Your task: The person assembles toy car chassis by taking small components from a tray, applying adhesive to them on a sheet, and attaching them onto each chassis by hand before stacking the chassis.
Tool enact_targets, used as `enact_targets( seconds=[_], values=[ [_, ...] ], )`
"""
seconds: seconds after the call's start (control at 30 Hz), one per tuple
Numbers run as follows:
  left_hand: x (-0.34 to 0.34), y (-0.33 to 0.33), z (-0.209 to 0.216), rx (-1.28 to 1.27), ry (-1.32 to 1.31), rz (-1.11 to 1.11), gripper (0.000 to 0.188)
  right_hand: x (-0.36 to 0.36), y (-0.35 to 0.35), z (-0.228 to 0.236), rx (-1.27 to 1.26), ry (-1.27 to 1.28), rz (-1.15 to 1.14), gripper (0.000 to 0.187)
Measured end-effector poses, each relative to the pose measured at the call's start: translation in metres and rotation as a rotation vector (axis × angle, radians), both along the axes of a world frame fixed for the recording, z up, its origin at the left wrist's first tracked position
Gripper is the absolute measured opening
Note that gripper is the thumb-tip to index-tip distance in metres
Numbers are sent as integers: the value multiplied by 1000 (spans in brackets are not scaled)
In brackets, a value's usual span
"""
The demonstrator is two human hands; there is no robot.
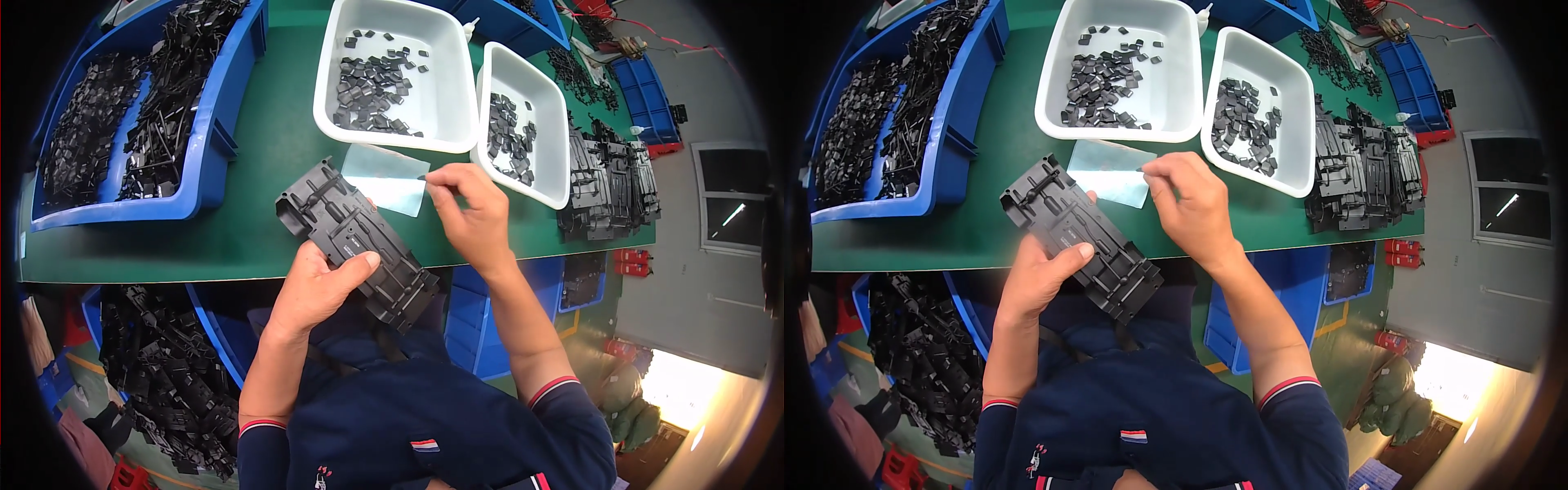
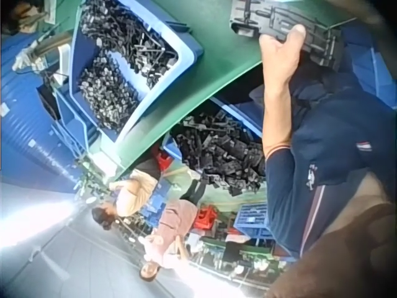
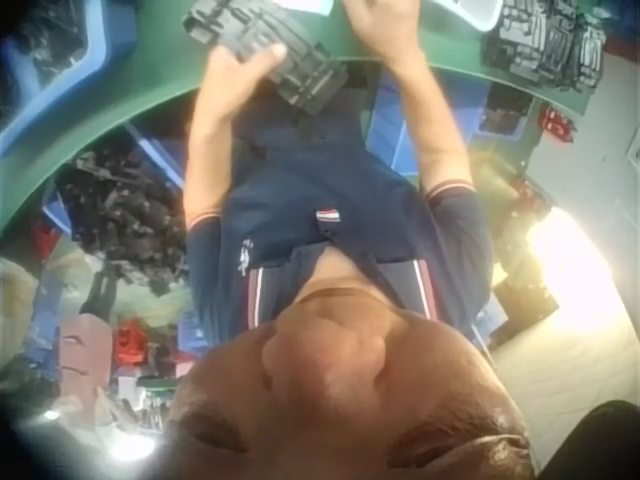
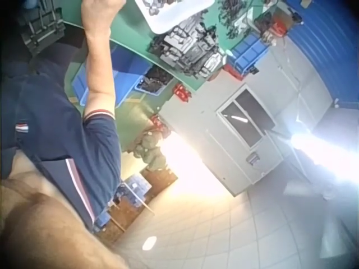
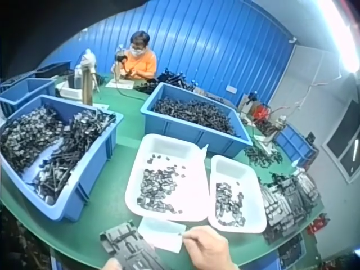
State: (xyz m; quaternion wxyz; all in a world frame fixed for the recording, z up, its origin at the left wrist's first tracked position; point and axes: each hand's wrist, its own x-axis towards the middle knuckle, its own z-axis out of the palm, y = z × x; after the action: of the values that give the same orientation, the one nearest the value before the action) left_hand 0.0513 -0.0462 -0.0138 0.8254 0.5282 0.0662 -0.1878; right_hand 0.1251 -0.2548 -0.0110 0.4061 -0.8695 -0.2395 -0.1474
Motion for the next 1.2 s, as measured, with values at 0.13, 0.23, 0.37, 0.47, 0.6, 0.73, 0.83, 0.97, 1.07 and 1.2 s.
enact_targets(
  seconds=[0.13, 0.23, 0.37, 0.47, 0.6, 0.73, 0.83, 0.97, 1.07, 1.2],
  values=[
    [-2, -2, 1, 7, -8, 9, 58, -23, 8, 10, 612, 577, -127, 16],
    [-7, -4, 3, 27, -28, 8, 56, -30, 9, 19, 795, 738, -126, 16],
    [-14, -9, 9, 67, -75, -21, 52, -39, 10, 26, 826, 818, -116, 16],
    [-22, -13, 12, 56, -73, -24, 50, -48, 14, 32, 755, 801, -80, 15],
    [-31, -19, 7, 60, -140, -22, 47, -59, 19, 37, 733, 751, -38, 15],
    [-35, -21, 7, 75, -198, -26, 45, -64, 20, 35, 651, 581, 7, 15],
    [-36, -23, 6, 88, -227, -17, 45, -64, 20, 34, 552, 484, 16, 14],
    [-36, -26, 9, 56, -197, 27, 48, -63, 22, 34, 534, 471, -71, 10],
    [-33, -24, 5, 42, -205, 55, 47, -43, 16, 21, 198, 80, -123, 11],
    [-23, -17, 6, 80, -103, -7, 52, -11, 5, -6, 92, -97, -103, 13]
  ],
)
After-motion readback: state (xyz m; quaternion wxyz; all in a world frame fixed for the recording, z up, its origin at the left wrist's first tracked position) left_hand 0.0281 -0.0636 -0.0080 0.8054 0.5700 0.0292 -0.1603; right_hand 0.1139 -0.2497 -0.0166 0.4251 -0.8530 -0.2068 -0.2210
